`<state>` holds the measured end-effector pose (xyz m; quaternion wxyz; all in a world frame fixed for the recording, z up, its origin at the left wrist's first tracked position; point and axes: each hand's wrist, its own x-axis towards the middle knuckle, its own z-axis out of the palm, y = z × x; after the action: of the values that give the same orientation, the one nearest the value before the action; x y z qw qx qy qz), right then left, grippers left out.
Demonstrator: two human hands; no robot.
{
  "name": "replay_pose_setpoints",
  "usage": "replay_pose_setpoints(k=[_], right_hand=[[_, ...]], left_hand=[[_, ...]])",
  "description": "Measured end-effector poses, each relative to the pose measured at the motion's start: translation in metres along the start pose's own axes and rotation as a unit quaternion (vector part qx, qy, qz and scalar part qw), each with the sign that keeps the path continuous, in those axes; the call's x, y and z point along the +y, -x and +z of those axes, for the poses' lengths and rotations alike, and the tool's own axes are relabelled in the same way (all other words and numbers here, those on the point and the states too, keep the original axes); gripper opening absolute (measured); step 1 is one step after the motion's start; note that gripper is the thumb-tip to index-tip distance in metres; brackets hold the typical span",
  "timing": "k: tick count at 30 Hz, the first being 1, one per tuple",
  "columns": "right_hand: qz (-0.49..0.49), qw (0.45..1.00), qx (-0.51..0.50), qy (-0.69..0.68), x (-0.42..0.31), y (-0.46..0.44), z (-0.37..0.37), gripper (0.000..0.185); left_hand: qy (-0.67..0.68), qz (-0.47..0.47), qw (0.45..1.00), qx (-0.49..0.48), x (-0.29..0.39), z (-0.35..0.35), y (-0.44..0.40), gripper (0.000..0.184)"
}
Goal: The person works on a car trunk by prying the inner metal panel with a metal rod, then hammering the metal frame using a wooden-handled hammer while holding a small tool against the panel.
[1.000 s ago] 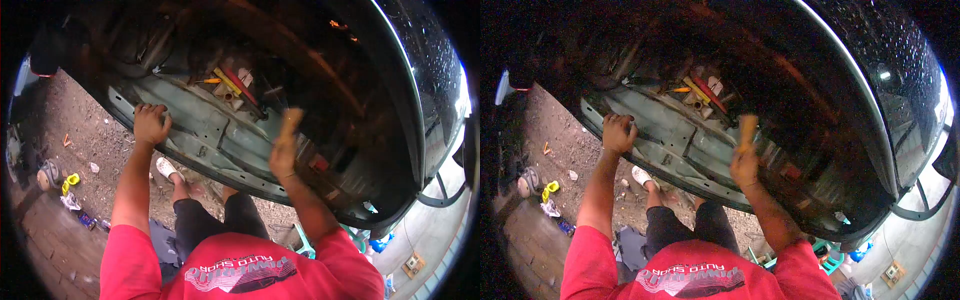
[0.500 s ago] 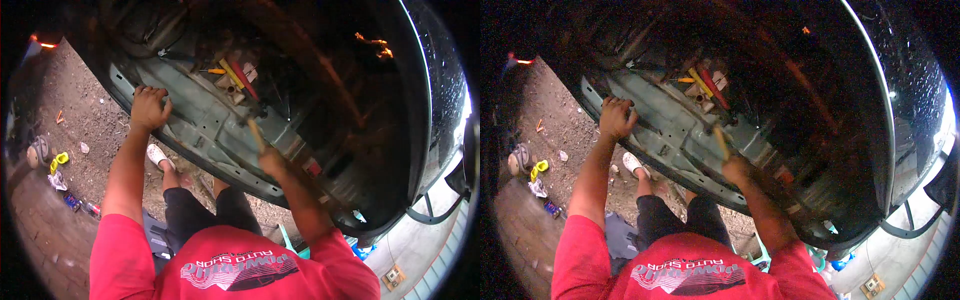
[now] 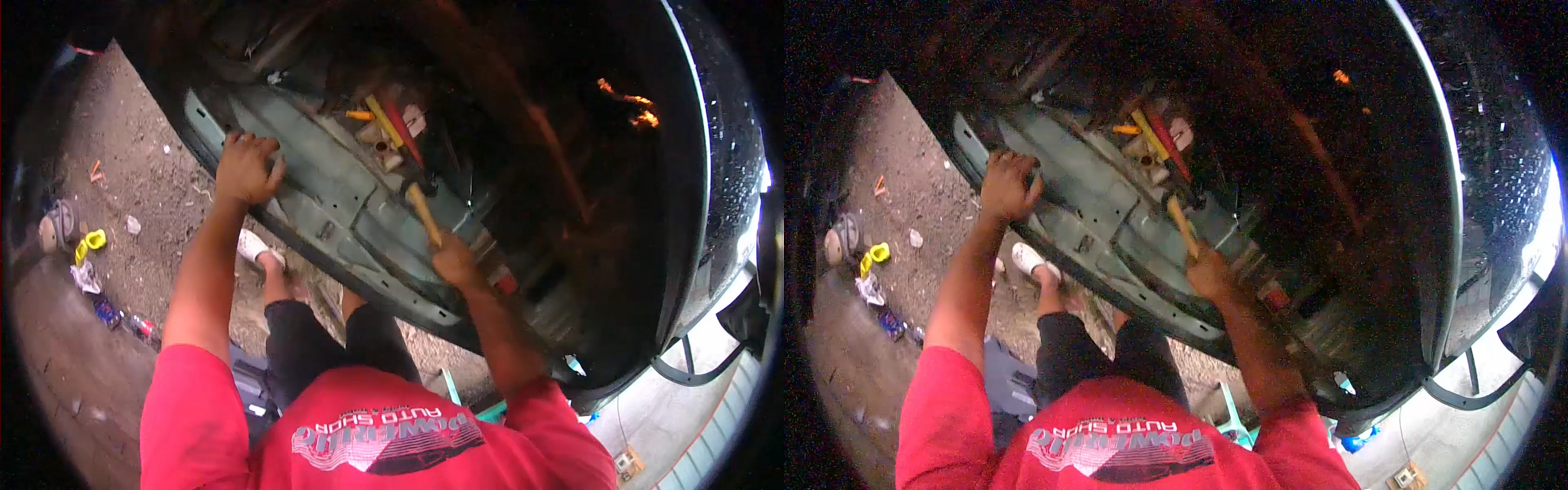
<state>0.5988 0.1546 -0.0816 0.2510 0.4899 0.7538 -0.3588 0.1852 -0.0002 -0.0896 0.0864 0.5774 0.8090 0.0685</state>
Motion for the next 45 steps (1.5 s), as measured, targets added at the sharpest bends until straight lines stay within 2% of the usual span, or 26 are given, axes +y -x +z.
replay_pose_setpoints(k=[1, 3, 4, 6, 7, 9, 10, 12, 13, 16, 18, 19, 23, 24, 27, 28, 30, 31, 33, 34, 36, 38, 39, 41, 43, 45], right_hand=[[0.006, 1.0, -0.009, 0.002, -0.009, 0.014, -0.007, 0.028], [-0.027, 0.991, 0.111, -0.068, -0.031, 0.018, -0.029, 0.037], [-0.033, 0.991, 0.108, -0.065, -0.037, 0.022, -0.034, 0.037], [-0.191, 0.94, 0.244, -0.142, -0.039, 0.037, -0.034, 0.037], [-0.196, 0.941, 0.236, -0.14, -0.02, 0.031, -0.019, 0.037], [-0.128, 0.983, 0.081, 0.101, 0.042, 0.007, 0.028, 0.031], [-0.13, 0.983, 0.081, 0.105, 0.051, 0.004, 0.038, 0.031], [-0.04, 0.985, 0.051, 0.163, 0.036, -0.016, 0.046, 0.037], [-0.049, 0.984, 0.046, 0.165, 0.033, -0.032, 0.047, 0.037], [-0.063, 0.993, 0.065, 0.082, -0.014, -0.005, -0.005, 0.035], [-0.23, 0.939, 0.194, -0.169, -0.04, 0.029, -0.024, 0.031], [-0.229, 0.94, 0.188, -0.167, -0.028, 0.036, -0.014, 0.031], [-0.26, 0.941, 0.162, 0.144, 0.096, -0.01, 0.074, 0.025], [-0.233, 0.956, 0.133, 0.121, 0.106, -0.022, 0.079, 0.025], [-0.27, 0.935, 0.153, 0.172, 0.056, 0.009, 0.037, 0.037], [-0.163, 0.969, 0.127, 0.138, 0.045, 0.019, 0.025, 0.035], [-0.104, 0.982, 0.124, 0.096, 0.008, -0.016, -0.005, 0.032], [-0.139, 0.974, 0.179, -0.013, 0.005, -0.003, -0.014, 0.029], [-0.164, 0.952, 0.23, -0.113, 0.028, 0.007, -0.004, 0.026], [-0.231, 0.94, 0.252, -0.007, 0.061, -0.01, 0.026, 0.026], [-0.283, 0.915, 0.269, 0.101, 0.116, -0.007, 0.072, 0.025], [-0.273, 0.893, 0.148, 0.325, 0.135, -0.026, 0.089, 0.03], [-0.284, 0.89, 0.15, 0.324, 0.115, -0.044, 0.078, 0.03], [-0.13, 0.968, 0.193, 0.092, 0.065, -0.01, 0.033, 0.03], [-0.155, 0.956, 0.245, 0.052, 0.007, -0.012, -0.018, 0.029], [-0.173, 0.935, 0.275, -0.14, -0.009, 0.024, -0.037, 0.029]], left_hand=[[0.005, -0.002, 1.0, -0.009, 0.002, 0.002, 0.006, 0.033], [0.012, -0.002, 1.0, -0.028, -0.001, -0.001, -0.004, 0.033], [0.011, -0.009, 1.0, -0.028, -0.002, -0.002, -0.005, 0.033], [0.033, -0.006, 0.999, -0.035, 0.0, -0.005, -0.002, 0.031], [0.032, -0.015, 0.999, -0.038, 0.0, -0.006, 0.0, 0.031], [0.01, 0.005, 1.0, 0.006, 0.001, -0.005, -0.001, 0.03], [0.011, 0.001, 1.0, 0.009, 0.002, -0.003, 0.0, 0.03], [0.028, 0.002, 1.0, -0.008, -0.003, -0.002, -0.002, 0.027], [0.025, -0.008, 1.0, -0.01, -0.012, -0.001, -0.001, 0.027], [0.005, -0.006, 0.999, -0.039, -0.007, 0.008, -0.001, 0.032], [-0.002, -0.013, 0.999, -0.05, -0.008, 0.001, -0.004, 0.032], [0.0, -0.013, 0.998, -0.065, -0.004, 0.0, -0.002, 0.033], [0.023, -0.008, 0.998, -0.049, -0.006, 0.003, -0.001, 0.033], [0.016, -0.011, 0.999, -0.035, -0.008, -0.001, -0.01, 0.033], [0.055, -0.025, 0.996, -0.071, 0.004, 0.008, 0.012, 0.033], [0.06, -0.014, 0.995, -0.073, 0.007, 0.01, 0.013, 0.033], [0.032, -0.016, 0.998, -0.043, -0.005, 0.004, 0.0, 0.032], [0.033, -0.016, 0.998, -0.052, -0.006, 0.005, 0.003, 0.032], [0.03, -0.026, 0.999, -0.037, -0.003, 0.005, 0.001, 0.032], [0.028, -0.029, 0.999, -0.032, -0.005, 0.003, -0.002, 0.032], [0.025, -0.023, 0.998, -0.056, -0.002, 0.0, -0.001, 0.031], [0.031, -0.012, 0.999, -0.036, -0.001, -0.002, -0.003, 0.031], [0.041, -0.006, 0.999, -0.031, -0.003, 0.0, 0.001, 0.03], [0.046, -0.011, 0.997, -0.056, 0.001, 0.005, 0.009, 0.031], [0.013, -0.033, 0.999, -0.031, -0.01, 0.0, -0.009, 0.031], [-0.005, -0.012, 1.0, 0.002, -0.002, 0.009, 0.003, 0.032]])
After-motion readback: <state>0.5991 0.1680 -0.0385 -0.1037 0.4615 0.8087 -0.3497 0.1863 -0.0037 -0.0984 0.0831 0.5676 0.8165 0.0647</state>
